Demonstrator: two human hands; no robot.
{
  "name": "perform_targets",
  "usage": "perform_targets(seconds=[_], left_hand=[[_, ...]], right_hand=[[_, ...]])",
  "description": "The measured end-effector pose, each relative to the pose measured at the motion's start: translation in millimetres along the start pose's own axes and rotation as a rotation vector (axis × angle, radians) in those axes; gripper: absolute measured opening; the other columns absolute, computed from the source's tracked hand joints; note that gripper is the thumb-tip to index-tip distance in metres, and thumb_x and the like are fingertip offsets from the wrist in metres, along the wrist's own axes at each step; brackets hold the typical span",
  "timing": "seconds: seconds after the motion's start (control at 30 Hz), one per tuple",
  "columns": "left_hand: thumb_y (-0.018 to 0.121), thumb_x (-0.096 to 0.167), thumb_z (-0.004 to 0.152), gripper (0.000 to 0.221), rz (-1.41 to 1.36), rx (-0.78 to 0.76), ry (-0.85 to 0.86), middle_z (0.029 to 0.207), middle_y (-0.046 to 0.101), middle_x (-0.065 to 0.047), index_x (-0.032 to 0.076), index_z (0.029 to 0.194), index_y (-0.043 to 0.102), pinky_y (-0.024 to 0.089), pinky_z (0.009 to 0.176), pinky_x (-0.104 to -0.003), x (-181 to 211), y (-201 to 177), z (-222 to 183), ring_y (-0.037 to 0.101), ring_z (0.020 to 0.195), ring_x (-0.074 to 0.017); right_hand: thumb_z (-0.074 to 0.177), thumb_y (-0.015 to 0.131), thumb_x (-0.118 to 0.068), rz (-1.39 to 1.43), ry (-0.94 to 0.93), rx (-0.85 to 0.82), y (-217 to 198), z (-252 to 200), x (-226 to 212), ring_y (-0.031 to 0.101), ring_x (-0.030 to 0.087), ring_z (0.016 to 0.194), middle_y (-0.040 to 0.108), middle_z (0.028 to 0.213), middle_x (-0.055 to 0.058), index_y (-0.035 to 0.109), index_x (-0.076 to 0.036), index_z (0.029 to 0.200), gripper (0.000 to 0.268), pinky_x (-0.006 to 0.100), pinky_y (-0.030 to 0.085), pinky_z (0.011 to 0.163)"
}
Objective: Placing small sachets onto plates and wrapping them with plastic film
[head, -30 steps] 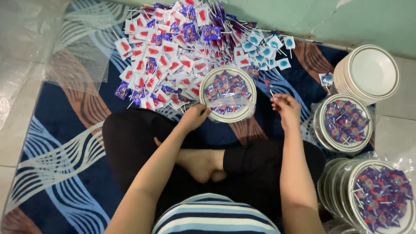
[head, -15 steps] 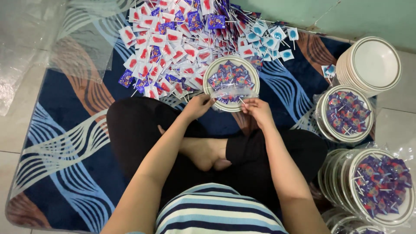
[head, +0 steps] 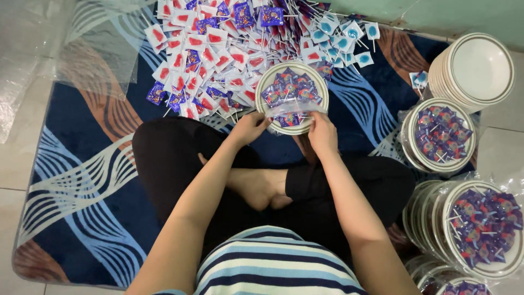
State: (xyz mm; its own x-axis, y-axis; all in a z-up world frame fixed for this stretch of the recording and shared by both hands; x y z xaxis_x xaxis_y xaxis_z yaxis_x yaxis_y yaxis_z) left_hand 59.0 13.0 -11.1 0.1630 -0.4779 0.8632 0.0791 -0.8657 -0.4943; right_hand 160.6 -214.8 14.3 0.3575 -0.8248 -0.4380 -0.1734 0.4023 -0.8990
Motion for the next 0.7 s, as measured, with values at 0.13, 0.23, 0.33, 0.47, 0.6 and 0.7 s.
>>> perform_targets(seconds=[0.13, 0.23, 0.33, 0.47, 0.6, 0.7], left_hand=[[0.058, 0.045, 0.098, 0.043, 0.018, 0.01, 0.006, 0.085, 0.065, -0.02, 0.005, 0.084, 0.063, 0.052, 0.075, -0.051, -0.6, 1.6, 0.5, 0.067, 0.085, -0.0451], [0.057, 0.044, 0.098, 0.043, 0.045, -0.003, -0.011, 0.086, 0.066, -0.021, 0.004, 0.085, 0.064, 0.053, 0.076, -0.052, -3.9, 3.1, 2.4, 0.067, 0.087, -0.0459], [0.056, 0.046, 0.099, 0.044, 0.025, -0.019, -0.026, 0.086, 0.065, -0.021, 0.004, 0.085, 0.064, 0.052, 0.076, -0.051, -6.4, 4.3, 4.1, 0.067, 0.087, -0.0461], [0.057, 0.045, 0.099, 0.042, 0.023, -0.036, -0.053, 0.086, 0.065, -0.019, 0.005, 0.085, 0.064, 0.053, 0.076, -0.05, -6.0, 4.0, 5.2, 0.067, 0.088, -0.0444], [0.058, 0.043, 0.099, 0.04, 0.026, -0.054, -0.075, 0.086, 0.065, -0.02, 0.006, 0.086, 0.064, 0.053, 0.076, -0.051, -3.6, 2.3, 7.0, 0.067, 0.088, -0.0449], [0.058, 0.041, 0.098, 0.04, 0.007, -0.056, -0.094, 0.085, 0.064, -0.021, 0.004, 0.084, 0.062, 0.052, 0.076, -0.051, -9.5, 5.2, 11.0, 0.066, 0.088, -0.0453]], right_hand=[[0.092, 0.068, -0.015, 0.092, -0.099, 0.205, -30.5, -7.1, -14.9, 0.073, 0.032, 0.08, 0.072, 0.095, 0.006, 0.075, -0.018, 0.102, 0.012, 0.043, 0.06, 0.07], [0.09, 0.072, -0.012, 0.264, -0.109, 0.36, -50.9, 4.4, -2.7, 0.072, 0.031, 0.08, 0.074, 0.087, 0.009, 0.076, -0.016, 0.096, 0.008, 0.036, 0.059, 0.065], [0.092, 0.069, -0.016, 0.255, -0.05, 0.371, -47.1, 43.5, 44.3, 0.071, 0.034, 0.087, 0.074, 0.089, 0.01, 0.076, -0.017, 0.099, 0.009, 0.044, 0.057, 0.076], [0.091, 0.07, -0.019, 0.096, 0.041, 0.18, -10.9, 117.6, 120.1, 0.062, 0.037, 0.11, 0.058, 0.119, 0.009, 0.07, -0.015, 0.121, 0.031, 0.05, 0.052, 0.096], [0.087, 0.07, 0.0, 0.031, 0.005, 0.108, 17.9, 174.4, 164.5, 0.048, 0.053, 0.134, 0.046, 0.147, 0.036, 0.055, 0.012, 0.141, 0.057, 0.059, 0.041, 0.114], [0.096, 0.06, -0.004, -0.014, 0.13, -0.055, 4.9, 188.9, 155.7, 0.04, 0.049, 0.144, 0.028, 0.162, 0.03, 0.035, 0.004, 0.158, 0.068, 0.055, 0.04, 0.118]])
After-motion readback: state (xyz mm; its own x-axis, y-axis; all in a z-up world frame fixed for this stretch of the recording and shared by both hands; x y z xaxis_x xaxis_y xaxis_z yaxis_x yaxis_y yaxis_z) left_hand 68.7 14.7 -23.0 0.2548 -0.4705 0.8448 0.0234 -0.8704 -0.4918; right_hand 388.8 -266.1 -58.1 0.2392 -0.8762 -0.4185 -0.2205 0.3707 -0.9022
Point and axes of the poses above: each hand's wrist, its own z-axis towards the middle knuckle, its own y-axis out of the palm, x = y × z, the point moved 7 cm from there along z, towards the middle knuckle
